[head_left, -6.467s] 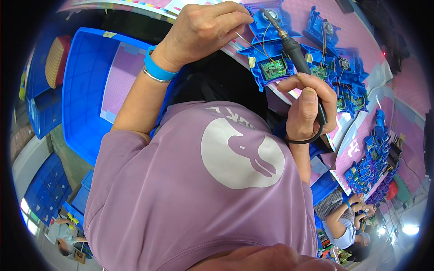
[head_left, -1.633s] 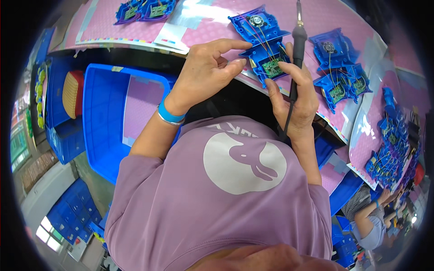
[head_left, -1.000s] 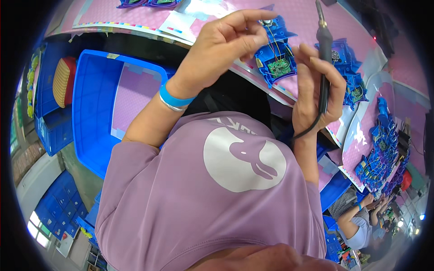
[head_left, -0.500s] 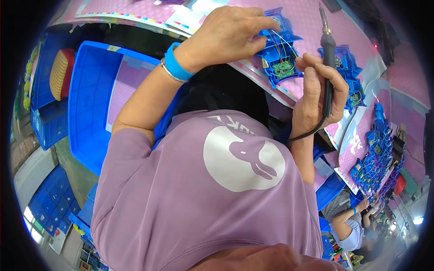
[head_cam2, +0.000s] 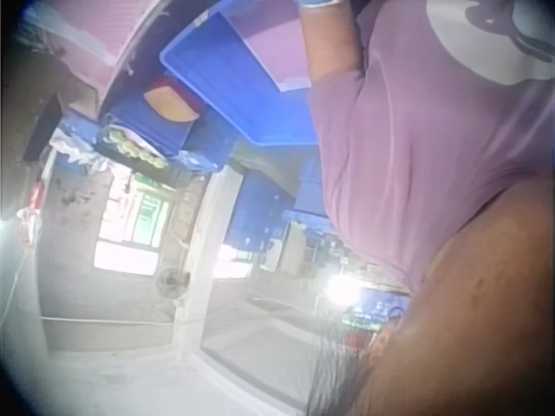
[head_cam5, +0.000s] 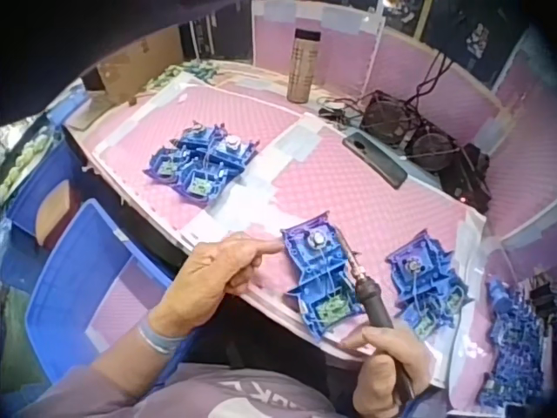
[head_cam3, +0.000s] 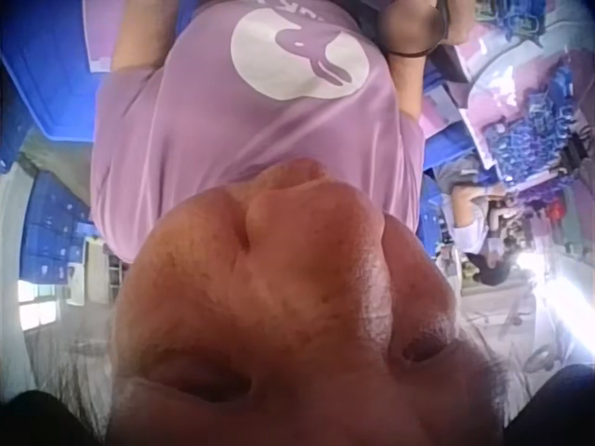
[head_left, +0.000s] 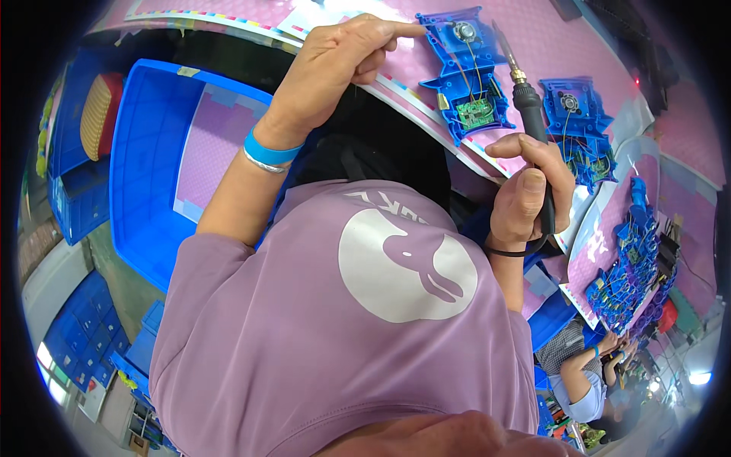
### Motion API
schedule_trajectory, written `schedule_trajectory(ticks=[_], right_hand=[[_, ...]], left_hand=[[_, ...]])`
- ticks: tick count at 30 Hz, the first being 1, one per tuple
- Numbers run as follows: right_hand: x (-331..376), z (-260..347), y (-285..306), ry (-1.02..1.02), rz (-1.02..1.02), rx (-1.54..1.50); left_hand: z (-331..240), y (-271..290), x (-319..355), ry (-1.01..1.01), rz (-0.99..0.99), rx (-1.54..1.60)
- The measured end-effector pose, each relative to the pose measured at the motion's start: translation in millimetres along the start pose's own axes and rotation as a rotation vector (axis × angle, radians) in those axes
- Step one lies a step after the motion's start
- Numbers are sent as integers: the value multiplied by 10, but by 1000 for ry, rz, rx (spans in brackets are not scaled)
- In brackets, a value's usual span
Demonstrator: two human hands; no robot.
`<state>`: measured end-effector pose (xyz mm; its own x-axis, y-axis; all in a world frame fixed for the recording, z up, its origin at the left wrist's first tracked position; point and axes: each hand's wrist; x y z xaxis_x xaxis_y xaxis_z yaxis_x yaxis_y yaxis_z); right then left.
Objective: Soldering electronic components onto small blue toy frames at a workbench in a factory setting.
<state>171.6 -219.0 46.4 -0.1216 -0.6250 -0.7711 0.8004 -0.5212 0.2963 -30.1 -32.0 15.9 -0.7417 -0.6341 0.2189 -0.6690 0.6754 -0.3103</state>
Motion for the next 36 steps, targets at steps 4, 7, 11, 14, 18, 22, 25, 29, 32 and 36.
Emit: schedule_trajectory(ticks=[4, 7, 11, 14, 18, 22, 25, 29, 32, 36], right_hand=[[-29, 21, -59, -55, -36, -13], [-5, -17, -124, -53, -145, -79], [17, -2, -121, -119, -143, -110], [20, -25, -120, -117, -134, -111], [19, -33, -133, -160, -126, -103], [25, -55, -148, -187, -131, -117], [12, -63, -149, -183, -112, -108], [15, -77, -167, -185, -111, -100], [19, -82, -168, -181, -108, -90], [9, -60, -165, -232, -89, -83]], left_hand=[[-166, -306, -43, -93, -282, -294], [-105, -343, -91, -298, -340, -388], [-103, -365, -105, -495, -462, -699], [-94, -402, -99, -547, -499, -687], [-109, -427, -86, -521, -526, -680], [-108, -420, -67, -529, -544, -724], [-109, -406, -65, -531, -541, -742], [-93, -407, -71, -513, -534, -713], [-83, -405, -75, -501, -536, -705], [-84, -400, -84, -473, -526, -687]])
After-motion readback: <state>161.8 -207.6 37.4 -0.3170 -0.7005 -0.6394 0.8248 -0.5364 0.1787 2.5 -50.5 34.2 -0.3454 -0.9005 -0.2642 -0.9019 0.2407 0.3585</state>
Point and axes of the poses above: each hand's wrist, its own x-axis away from the middle knuckle, its own y-axis out of the back of the hand, z = x × y, and after that the axes turned 14 degrees about y, right-handed
